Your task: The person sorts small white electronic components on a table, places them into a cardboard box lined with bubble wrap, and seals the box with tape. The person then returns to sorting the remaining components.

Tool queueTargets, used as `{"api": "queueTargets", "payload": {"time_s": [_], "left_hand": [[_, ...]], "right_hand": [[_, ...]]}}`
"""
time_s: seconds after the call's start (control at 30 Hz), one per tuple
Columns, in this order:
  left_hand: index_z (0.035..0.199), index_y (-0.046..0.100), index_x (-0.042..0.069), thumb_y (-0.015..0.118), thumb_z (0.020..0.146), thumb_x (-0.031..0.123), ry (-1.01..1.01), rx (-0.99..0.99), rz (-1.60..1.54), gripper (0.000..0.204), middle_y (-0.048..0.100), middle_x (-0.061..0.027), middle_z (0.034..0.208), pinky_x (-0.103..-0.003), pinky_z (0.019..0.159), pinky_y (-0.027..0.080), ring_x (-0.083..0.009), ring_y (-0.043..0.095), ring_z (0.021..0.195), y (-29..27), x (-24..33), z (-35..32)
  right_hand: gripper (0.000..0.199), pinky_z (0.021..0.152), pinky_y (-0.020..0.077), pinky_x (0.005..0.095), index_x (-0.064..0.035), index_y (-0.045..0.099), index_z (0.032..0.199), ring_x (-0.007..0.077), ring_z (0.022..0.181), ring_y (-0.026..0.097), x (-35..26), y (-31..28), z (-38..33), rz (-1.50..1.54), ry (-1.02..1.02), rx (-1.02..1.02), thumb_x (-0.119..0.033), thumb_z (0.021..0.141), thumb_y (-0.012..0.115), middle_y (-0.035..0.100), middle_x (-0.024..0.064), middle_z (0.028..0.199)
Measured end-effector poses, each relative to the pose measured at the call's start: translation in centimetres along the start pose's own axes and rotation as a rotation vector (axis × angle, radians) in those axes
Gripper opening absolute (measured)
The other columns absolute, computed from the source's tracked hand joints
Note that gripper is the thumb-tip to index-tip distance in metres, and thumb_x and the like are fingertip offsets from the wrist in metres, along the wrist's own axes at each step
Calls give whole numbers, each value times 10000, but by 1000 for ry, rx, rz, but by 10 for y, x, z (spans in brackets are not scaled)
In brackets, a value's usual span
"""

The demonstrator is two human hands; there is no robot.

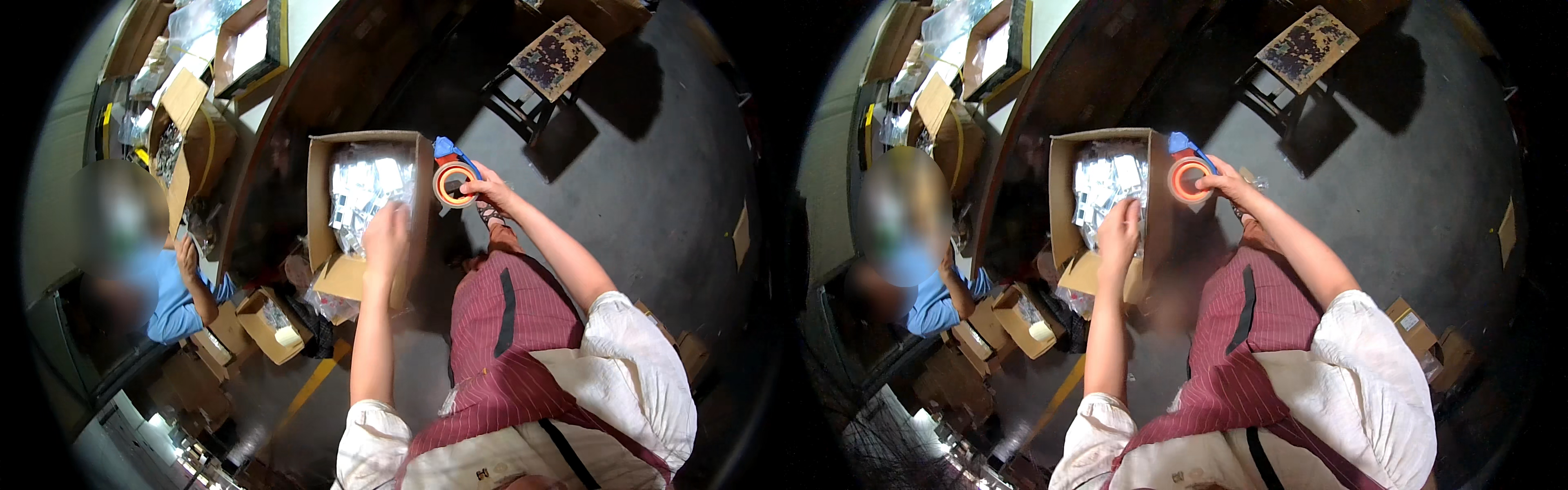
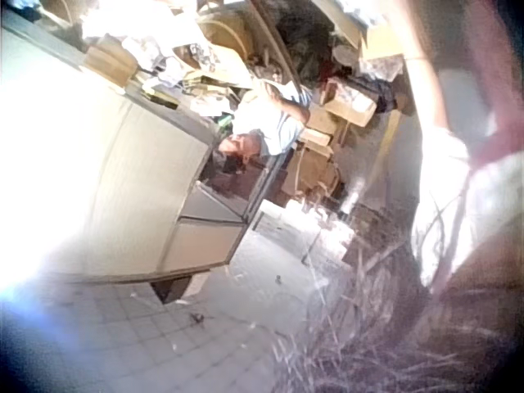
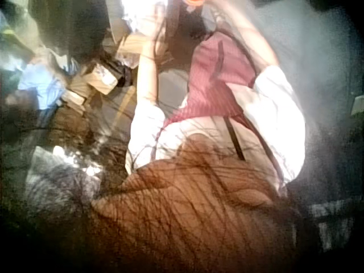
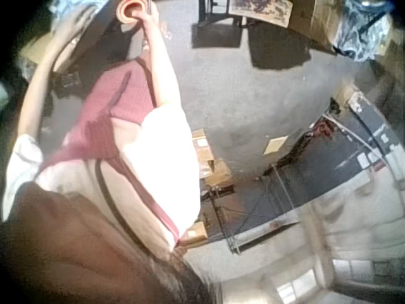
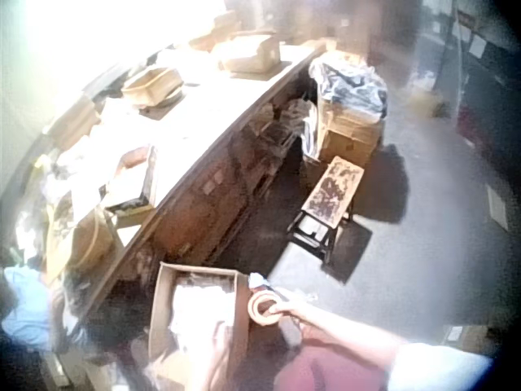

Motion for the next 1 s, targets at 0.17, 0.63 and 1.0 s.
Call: {"api": "queueTargets", "payload": {"time_s": [0.17,0.63,1.0], "left_hand": [[1061,638,-47,642,970,341,-387,589,301,398,692,-214,1015,-441,849,492,-352,648,940,-118,-141,-170],[940,663,19,631,956,268,-735,-182,-1054,252,683,-82,800,-255,593,489,-146,636,660,28,-143,-167],[1023,637,18,742,914,358,-294,291,-637,373,682,-95,1016,-322,815,505,-187,637,899,0,-227,-207]], "right_hand": [[601,909,462,268,-51,530,1346,110,1035,582,30,14,-11,80,-105,159,-253,832,767,616,18,1145],[612,855,506,300,-79,518,1342,136,925,608,266,136,-185,62,59,273,-116,774,744,613,25,1019],[345,924,492,313,-80,615,1134,157,979,650,287,231,-162,388,118,271,-36,820,752,672,18,1073]]}}
Point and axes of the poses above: each hand's wrist, its own z-axis towards the middle knuckle, its own y-axis out of the palm, x = y × z, the point moved 10 cm from there along z, towards the middle knuckle
